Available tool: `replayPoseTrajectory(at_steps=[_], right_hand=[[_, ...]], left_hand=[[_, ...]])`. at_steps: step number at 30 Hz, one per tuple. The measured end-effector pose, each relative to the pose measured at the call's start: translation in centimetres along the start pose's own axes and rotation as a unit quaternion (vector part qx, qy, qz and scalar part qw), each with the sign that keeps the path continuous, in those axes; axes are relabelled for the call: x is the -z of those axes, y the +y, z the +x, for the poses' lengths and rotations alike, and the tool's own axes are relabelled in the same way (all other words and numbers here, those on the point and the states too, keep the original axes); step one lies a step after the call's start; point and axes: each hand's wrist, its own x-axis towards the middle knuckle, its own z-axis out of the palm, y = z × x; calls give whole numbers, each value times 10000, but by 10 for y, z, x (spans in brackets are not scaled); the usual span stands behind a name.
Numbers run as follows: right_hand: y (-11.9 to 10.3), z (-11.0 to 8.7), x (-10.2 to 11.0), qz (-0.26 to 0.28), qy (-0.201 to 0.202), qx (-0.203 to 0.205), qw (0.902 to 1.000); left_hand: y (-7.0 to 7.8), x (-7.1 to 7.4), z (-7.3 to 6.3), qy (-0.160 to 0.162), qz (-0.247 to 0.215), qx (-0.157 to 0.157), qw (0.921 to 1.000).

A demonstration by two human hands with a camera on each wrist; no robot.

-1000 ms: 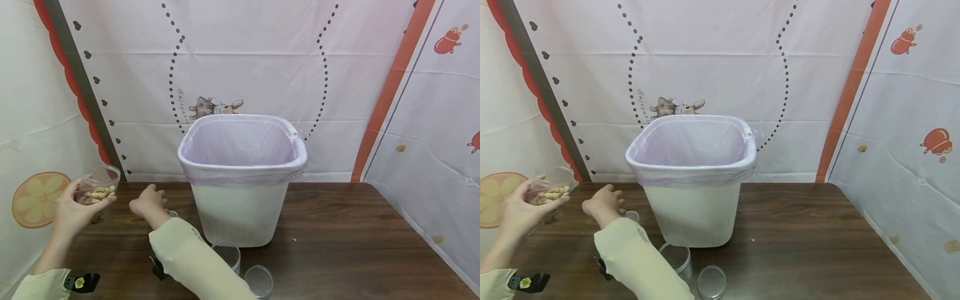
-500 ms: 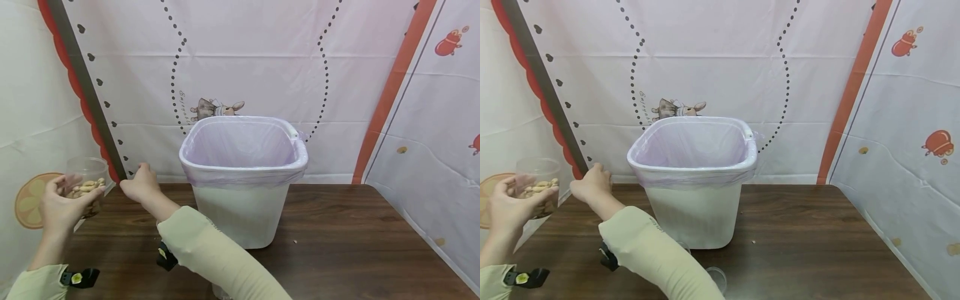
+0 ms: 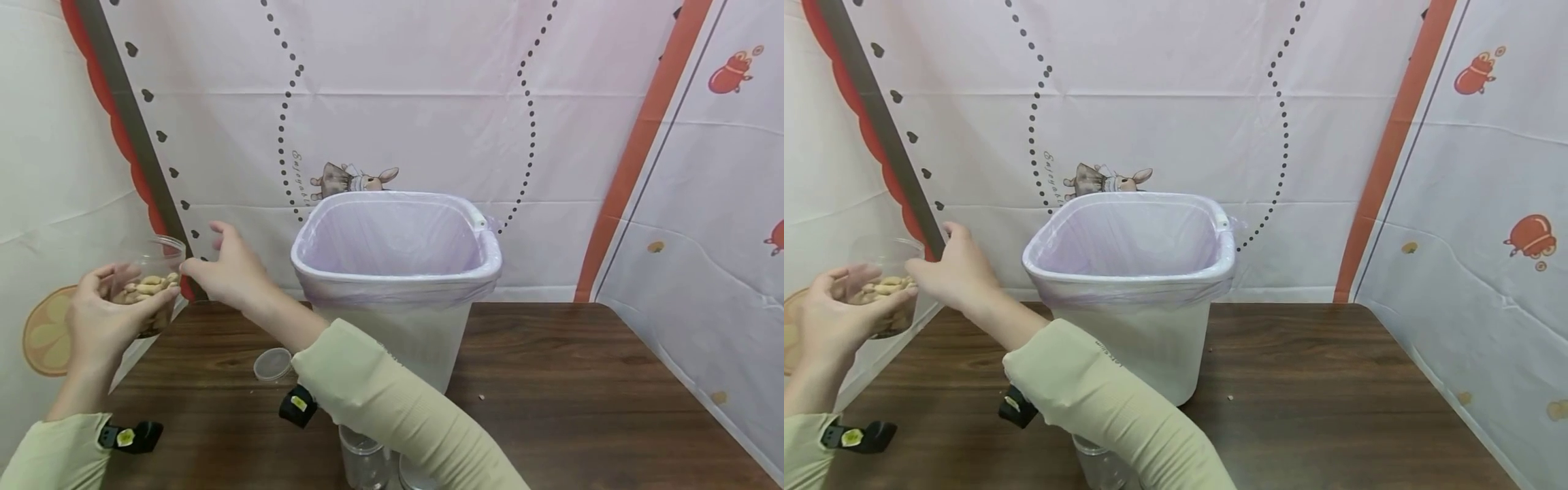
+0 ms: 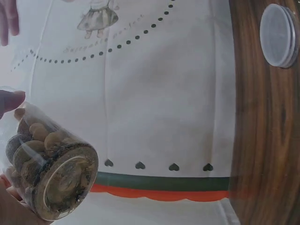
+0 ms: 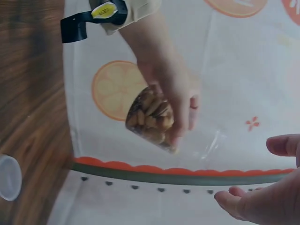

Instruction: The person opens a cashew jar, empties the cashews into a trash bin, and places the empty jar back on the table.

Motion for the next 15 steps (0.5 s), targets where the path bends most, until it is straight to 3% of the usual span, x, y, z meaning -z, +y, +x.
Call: replayPoseTrajectory(at_steps=[6, 15], right_hand=[[-13, -13, 27, 477, -357, 263, 9979], [-29, -25, 87, 240, -480, 599, 9968]], left_hand=[[21, 0, 2, -279, -389, -315, 9984], [62, -8, 3, -419, -109, -779, 9960]])
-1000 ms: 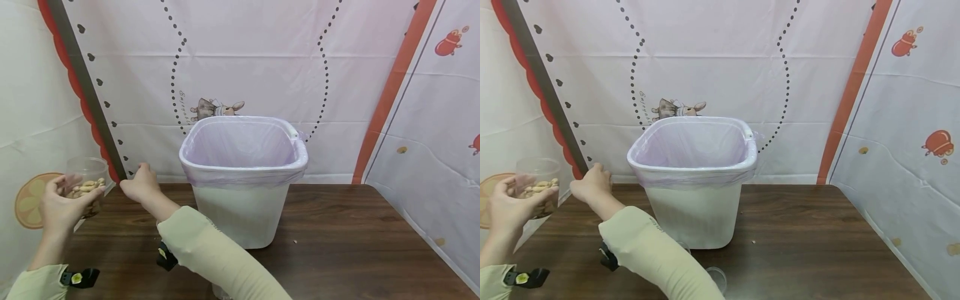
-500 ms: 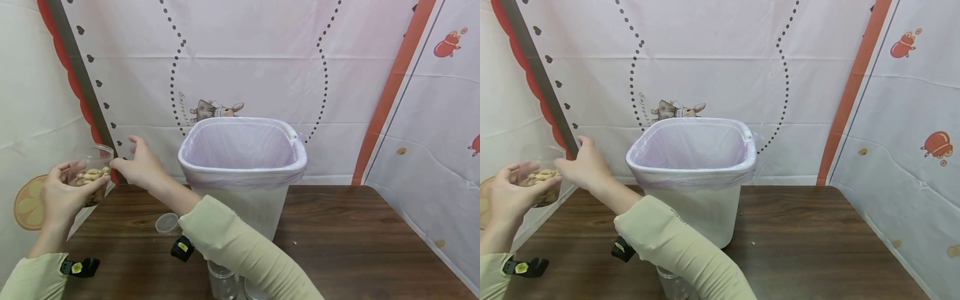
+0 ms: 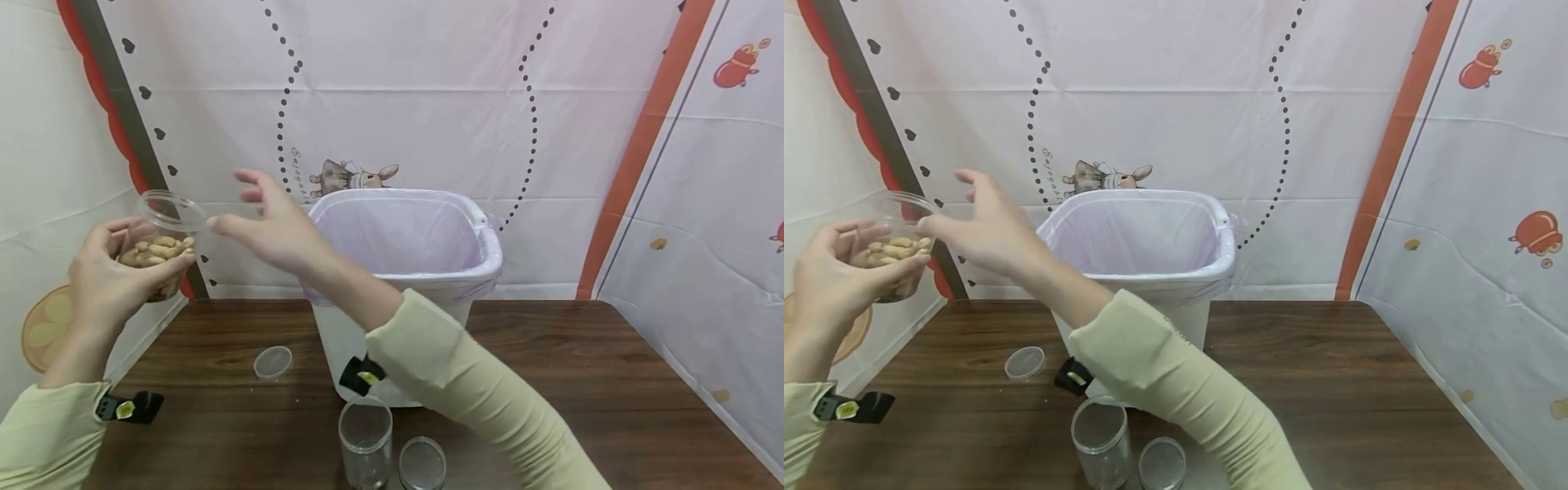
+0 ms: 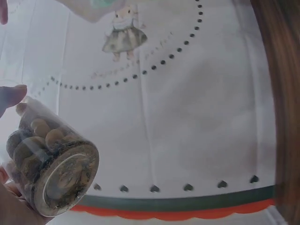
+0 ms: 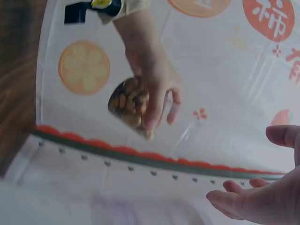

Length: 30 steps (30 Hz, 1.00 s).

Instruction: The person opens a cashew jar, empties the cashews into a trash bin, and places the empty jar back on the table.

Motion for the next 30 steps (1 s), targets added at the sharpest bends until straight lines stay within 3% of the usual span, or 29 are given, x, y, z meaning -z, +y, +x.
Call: replayPoseTrajectory(at_steps=[6, 15, 21, 30], right_hand=[[1, 3, 37, -93, 72, 85, 9999], [9, 4, 84, 64, 308, 12, 9995], [16, 0, 110, 29, 451, 100, 9989], [27, -7, 147, -76, 711, 192, 9973]], left_hand=[[19, -16, 4, -13, 406, -406, 9983], [48, -38, 11, -172, 392, -1024, 9938], [63, -49, 13, -364, 638, -1455, 9866], [79, -61, 14, -717, 766, -1794, 9782]])
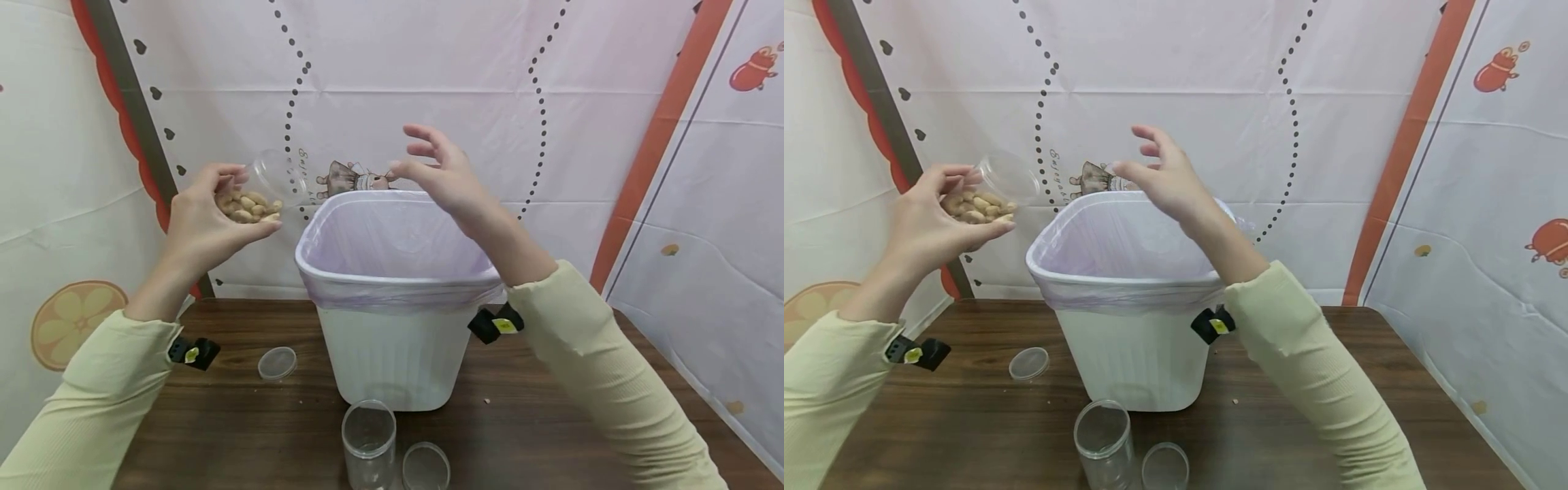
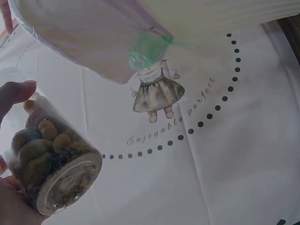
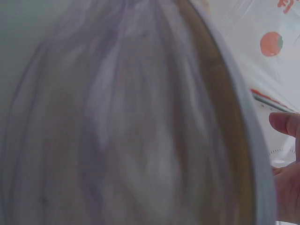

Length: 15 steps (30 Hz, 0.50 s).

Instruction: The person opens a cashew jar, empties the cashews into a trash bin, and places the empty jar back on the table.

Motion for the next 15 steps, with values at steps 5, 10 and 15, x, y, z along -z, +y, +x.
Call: replayPoseTrajectory(at_steps=[5, 10, 15], right_hand=[[9, -3, 20, -14, 144, -165, 9998], [18, -7, 35, -86, 245, -336, 9991], [29, -12, 46, -287, 317, -468, 9980]], left_hand=[[5, -5, 4, -189, 194, -197, 9994], [9, -11, 9, -392, 293, -315, 9983], [13, -17, 16, -537, 597, -630, 9948]])
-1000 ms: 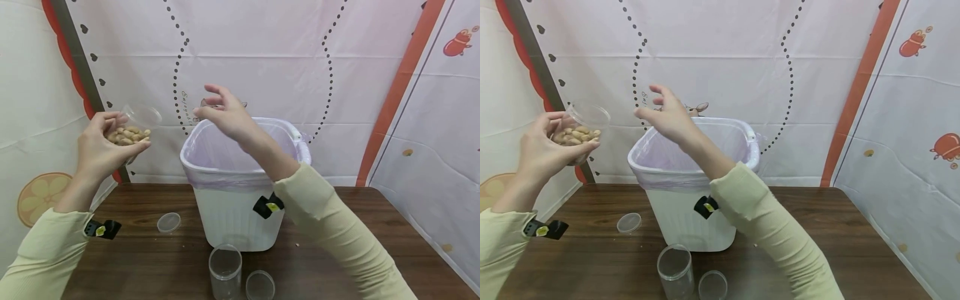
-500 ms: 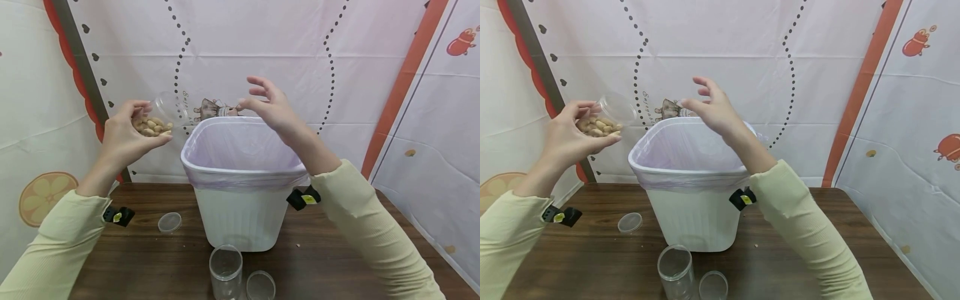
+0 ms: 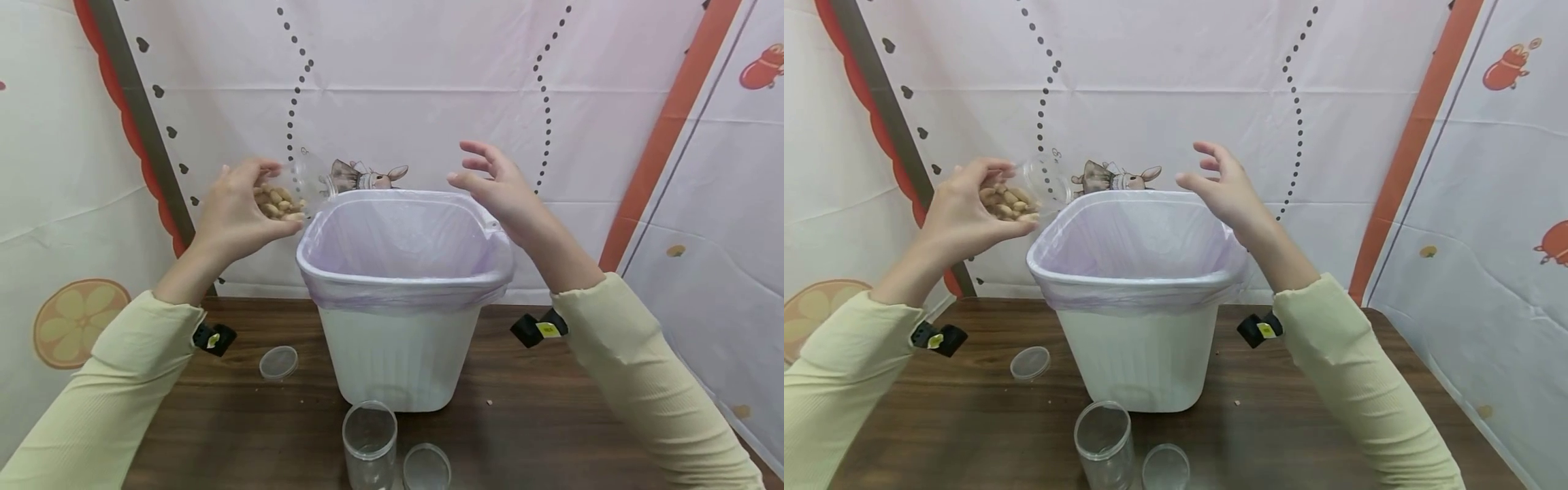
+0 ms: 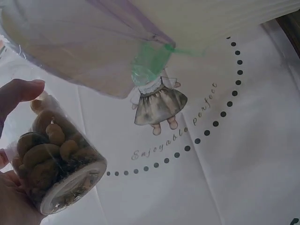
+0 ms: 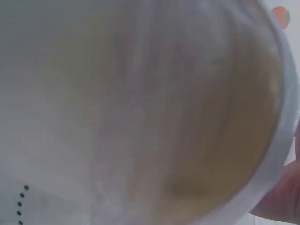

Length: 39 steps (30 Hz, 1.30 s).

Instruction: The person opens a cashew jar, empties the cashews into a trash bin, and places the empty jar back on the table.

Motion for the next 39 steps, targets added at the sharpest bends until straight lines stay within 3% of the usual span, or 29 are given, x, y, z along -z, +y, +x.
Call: replayPoseTrajectory(at_steps=[10, 15, 22, 30, 35, 39], right_hand=[[32, -1, 18, -377, 313, -298, 9984], [47, -3, 24, -687, 187, -419, 9966], [62, -6, 26, -702, -134, -635, 9954], [72, -7, 24, -74, -558, -628, 9964], [78, -6, 25, 500, -903, -573, 9930], [80, -6, 25, 628, -1048, -685, 9901]], left_hand=[[6, -7, 11, -232, 523, -356, 9977], [8, -11, 14, -451, 712, -375, 9957], [11, -15, 17, -713, 948, -362, 9923], [15, -17, 19, -924, 1343, -510, 9853], [17, -17, 19, -972, 1580, -598, 9808], [18, -17, 19, -980, 1721, -675, 9779]])
